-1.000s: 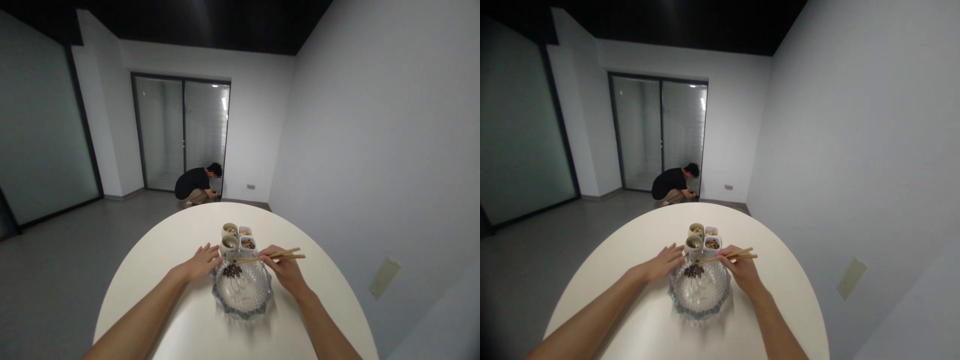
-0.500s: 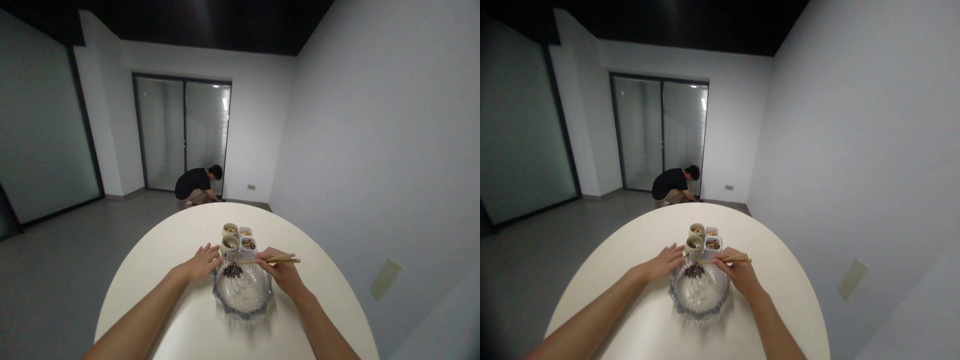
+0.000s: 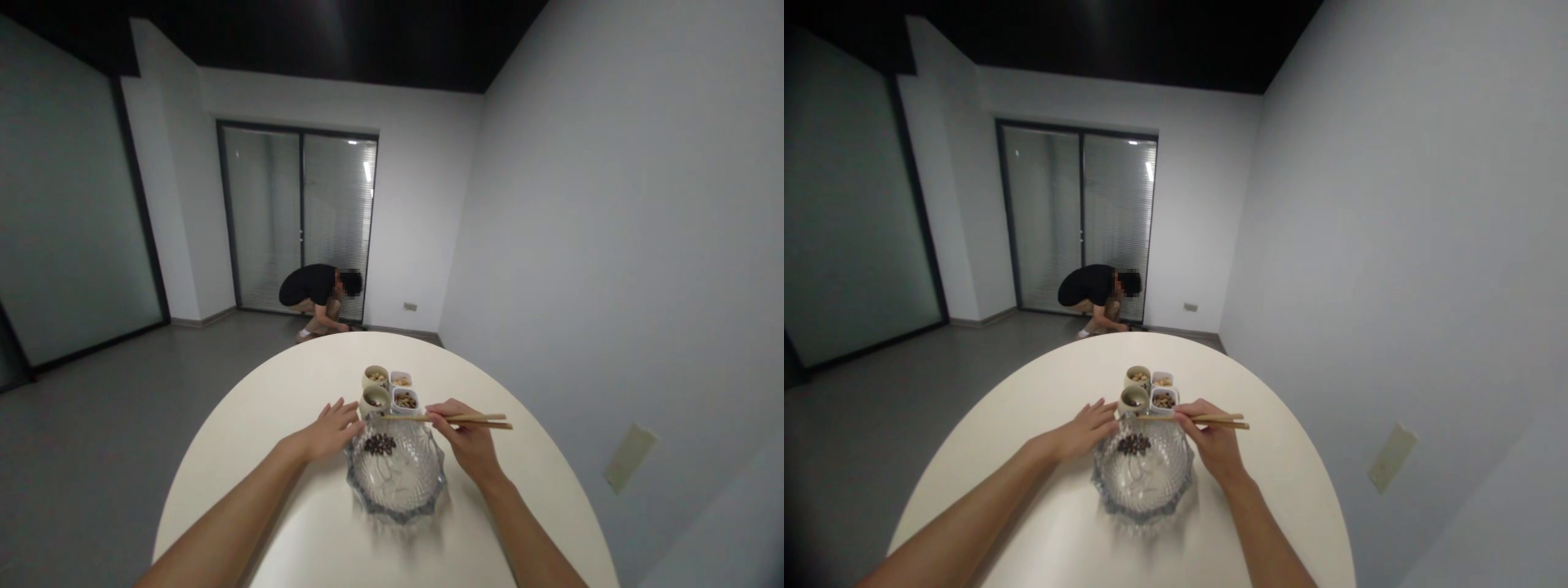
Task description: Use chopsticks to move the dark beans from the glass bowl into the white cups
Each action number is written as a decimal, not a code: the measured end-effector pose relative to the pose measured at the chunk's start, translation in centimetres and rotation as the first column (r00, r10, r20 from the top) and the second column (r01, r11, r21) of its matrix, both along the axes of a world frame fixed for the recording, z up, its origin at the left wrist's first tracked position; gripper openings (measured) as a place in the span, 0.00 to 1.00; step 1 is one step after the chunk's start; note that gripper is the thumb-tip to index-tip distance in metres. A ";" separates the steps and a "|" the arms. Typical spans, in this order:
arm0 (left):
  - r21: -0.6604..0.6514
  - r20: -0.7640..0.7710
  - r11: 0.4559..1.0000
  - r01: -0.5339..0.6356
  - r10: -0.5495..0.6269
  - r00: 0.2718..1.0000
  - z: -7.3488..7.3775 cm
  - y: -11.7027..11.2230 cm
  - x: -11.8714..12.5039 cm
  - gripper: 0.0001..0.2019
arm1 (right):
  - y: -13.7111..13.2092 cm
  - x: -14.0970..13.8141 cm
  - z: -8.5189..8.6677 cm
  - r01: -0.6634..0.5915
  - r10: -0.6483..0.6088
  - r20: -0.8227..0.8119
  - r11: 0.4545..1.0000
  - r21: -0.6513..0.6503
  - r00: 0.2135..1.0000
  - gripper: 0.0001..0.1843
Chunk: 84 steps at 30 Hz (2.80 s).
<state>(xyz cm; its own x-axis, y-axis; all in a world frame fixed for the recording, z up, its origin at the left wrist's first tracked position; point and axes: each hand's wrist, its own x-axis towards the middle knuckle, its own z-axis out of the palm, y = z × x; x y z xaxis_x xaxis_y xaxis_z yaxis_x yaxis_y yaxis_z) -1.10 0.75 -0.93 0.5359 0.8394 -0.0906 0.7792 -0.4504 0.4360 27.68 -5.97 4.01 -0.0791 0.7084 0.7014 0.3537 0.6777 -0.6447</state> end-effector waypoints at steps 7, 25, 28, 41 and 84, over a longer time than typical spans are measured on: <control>0.006 -0.016 1.000 -0.001 0.001 1.000 0.1 -0.1 0.3 0.30 | 0.6 -0.3 -0.9 0.070 -0.060 -0.126 0.995 0.074 0.990 0.06; 0.001 -0.018 1.000 -0.011 0.011 1.000 0.4 -0.4 0.5 0.30 | 0.8 -0.7 -1.1 0.074 -0.076 -0.084 0.997 -0.029 0.994 0.10; 0.001 -0.015 1.000 -0.014 0.014 1.000 0.3 -0.4 0.4 0.29 | 0.9 -0.3 -1.1 0.124 -0.132 -0.152 0.990 -0.059 0.980 0.13; 0.010 0.002 1.000 0.008 -0.008 1.000 -0.5 0.2 -0.2 0.29 | 0.3 1.3 0.2 -0.001 0.038 0.133 0.964 -0.265 0.990 0.16; 0.012 0.010 1.000 0.017 -0.017 1.000 0.0 -0.1 0.4 0.31 | 0.4 0.5 -0.5 -0.005 0.020 0.100 0.990 -0.141 0.995 0.14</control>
<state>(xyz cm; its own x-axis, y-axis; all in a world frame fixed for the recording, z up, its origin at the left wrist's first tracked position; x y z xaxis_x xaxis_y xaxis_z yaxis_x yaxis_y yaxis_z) -0.75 0.67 -0.93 0.5508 0.8312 -0.0755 0.7670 -0.4684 0.4384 28.21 -5.53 3.56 -0.1539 0.7980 0.5826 0.4137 0.5875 -0.6955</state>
